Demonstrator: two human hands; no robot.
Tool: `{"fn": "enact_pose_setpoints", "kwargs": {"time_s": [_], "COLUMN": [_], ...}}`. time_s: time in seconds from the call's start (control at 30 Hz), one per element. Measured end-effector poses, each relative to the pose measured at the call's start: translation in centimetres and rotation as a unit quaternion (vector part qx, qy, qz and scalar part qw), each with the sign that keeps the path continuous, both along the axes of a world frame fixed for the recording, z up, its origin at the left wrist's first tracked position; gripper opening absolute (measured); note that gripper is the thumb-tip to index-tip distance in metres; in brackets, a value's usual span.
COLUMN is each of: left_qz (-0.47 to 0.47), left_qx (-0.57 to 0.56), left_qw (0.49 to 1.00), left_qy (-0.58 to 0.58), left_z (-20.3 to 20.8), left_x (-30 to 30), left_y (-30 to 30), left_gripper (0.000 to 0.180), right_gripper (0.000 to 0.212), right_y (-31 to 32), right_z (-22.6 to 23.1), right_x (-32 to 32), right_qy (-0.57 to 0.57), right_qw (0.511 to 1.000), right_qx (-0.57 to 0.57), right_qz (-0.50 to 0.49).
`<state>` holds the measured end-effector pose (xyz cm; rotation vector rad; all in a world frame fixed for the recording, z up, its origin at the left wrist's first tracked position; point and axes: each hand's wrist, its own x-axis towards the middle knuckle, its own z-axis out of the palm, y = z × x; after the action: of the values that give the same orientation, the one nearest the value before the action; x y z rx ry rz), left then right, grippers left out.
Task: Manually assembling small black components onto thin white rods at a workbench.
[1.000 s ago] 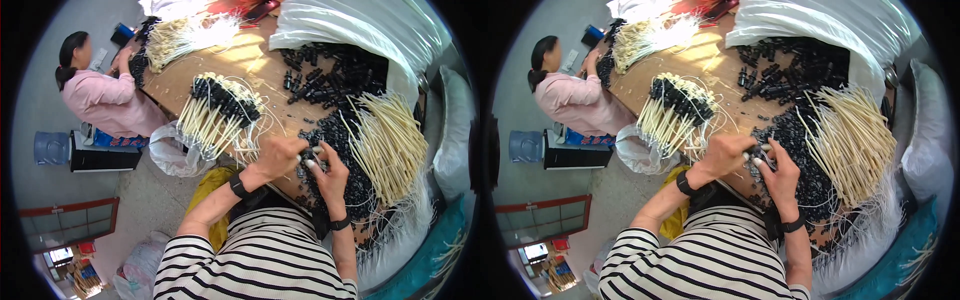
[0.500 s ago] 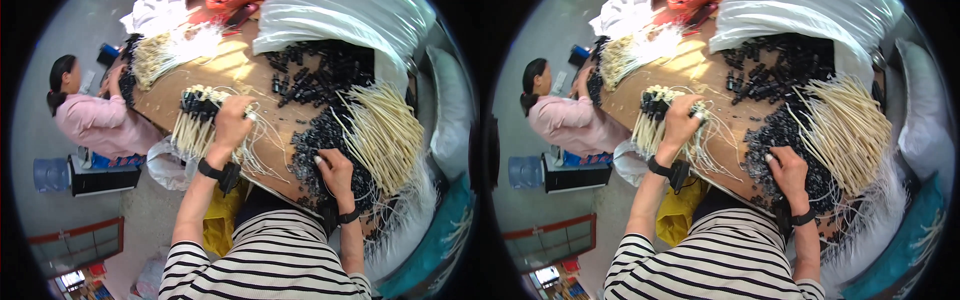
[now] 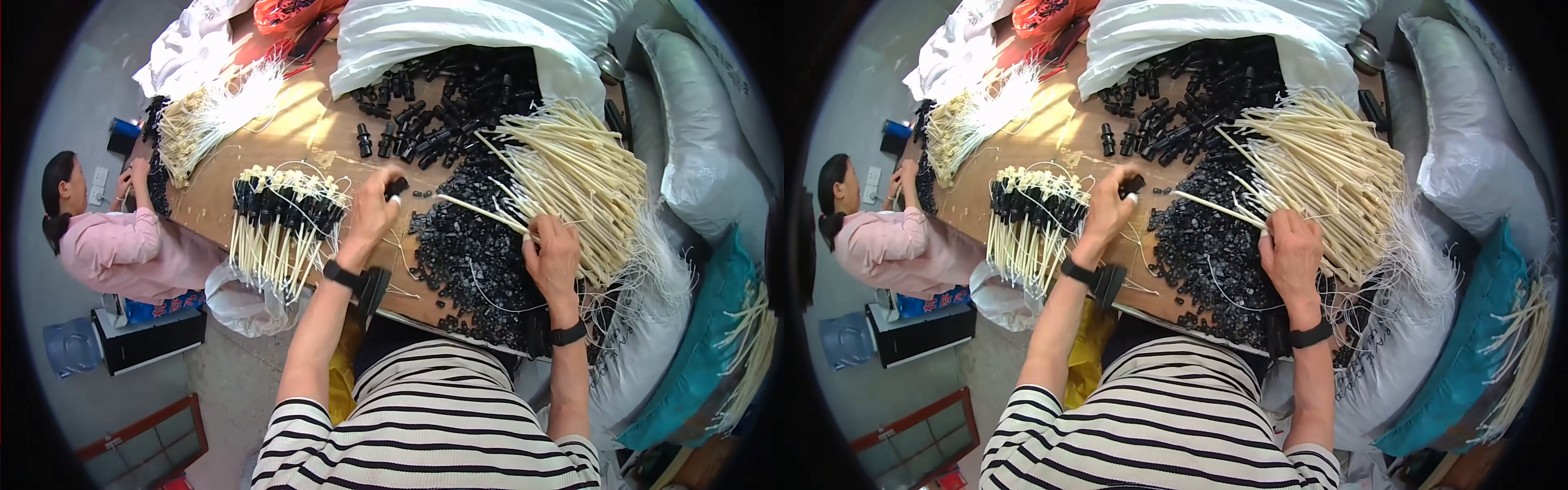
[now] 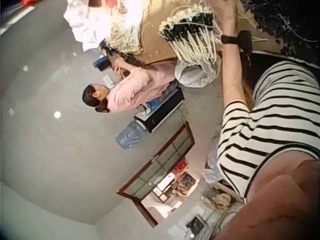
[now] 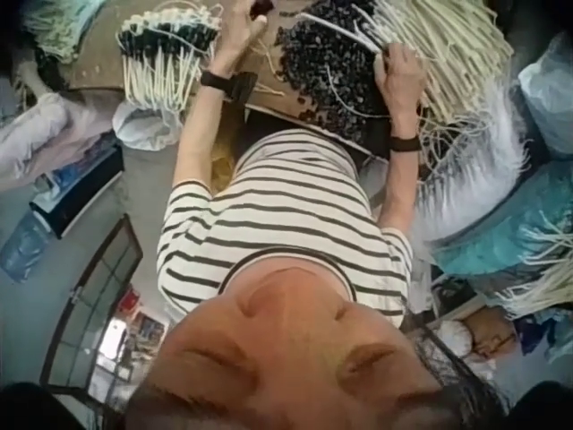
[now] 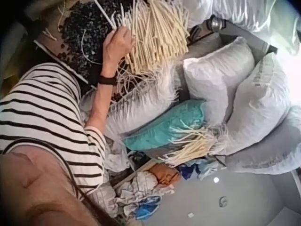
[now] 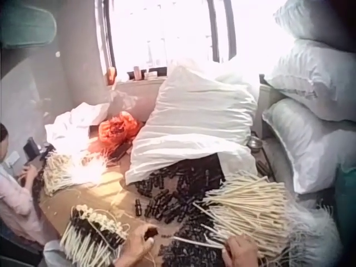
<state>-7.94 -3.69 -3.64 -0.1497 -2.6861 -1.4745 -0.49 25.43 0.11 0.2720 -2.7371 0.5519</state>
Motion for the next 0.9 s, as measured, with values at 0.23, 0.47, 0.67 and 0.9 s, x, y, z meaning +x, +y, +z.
{"fn": "enact_pose_setpoints", "kwargs": {"time_s": [0.23, 0.47, 0.67, 0.9], "left_qz": [-0.066, -0.086, -0.103, -0.14], "left_qx": [0.138, 0.121, 0.074, 0.058], "left_qw": [0.983, 0.982, 0.991, 0.988], "left_qy": [-0.103, -0.118, -0.05, -0.012], "left_z": [1.3, 0.1, 0.5, 0.5], "left_x": [3.5, 3.5, 3.1, 3.3], "left_y": [-1.3, -2.2, -3.0, -4.1], "left_gripper": [0.045, 0.036, 0.036, 0.047], "right_gripper": [0.017, 0.017, 0.017, 0.016], "right_y": [-3.2, -3.5, -3.2, -3.5], "right_z": [1.8, 0.8, 2.1, 1.1], "right_x": [1.1, 2.8, 2.6, 2.9], "right_qy": [0.011, -0.045, -0.081, -0.091], "right_qw": [0.996, 0.973, 0.969, 0.963], "right_qx": [-0.025, -0.17, -0.177, -0.223], "right_qz": [0.085, 0.149, 0.151, 0.124]}}
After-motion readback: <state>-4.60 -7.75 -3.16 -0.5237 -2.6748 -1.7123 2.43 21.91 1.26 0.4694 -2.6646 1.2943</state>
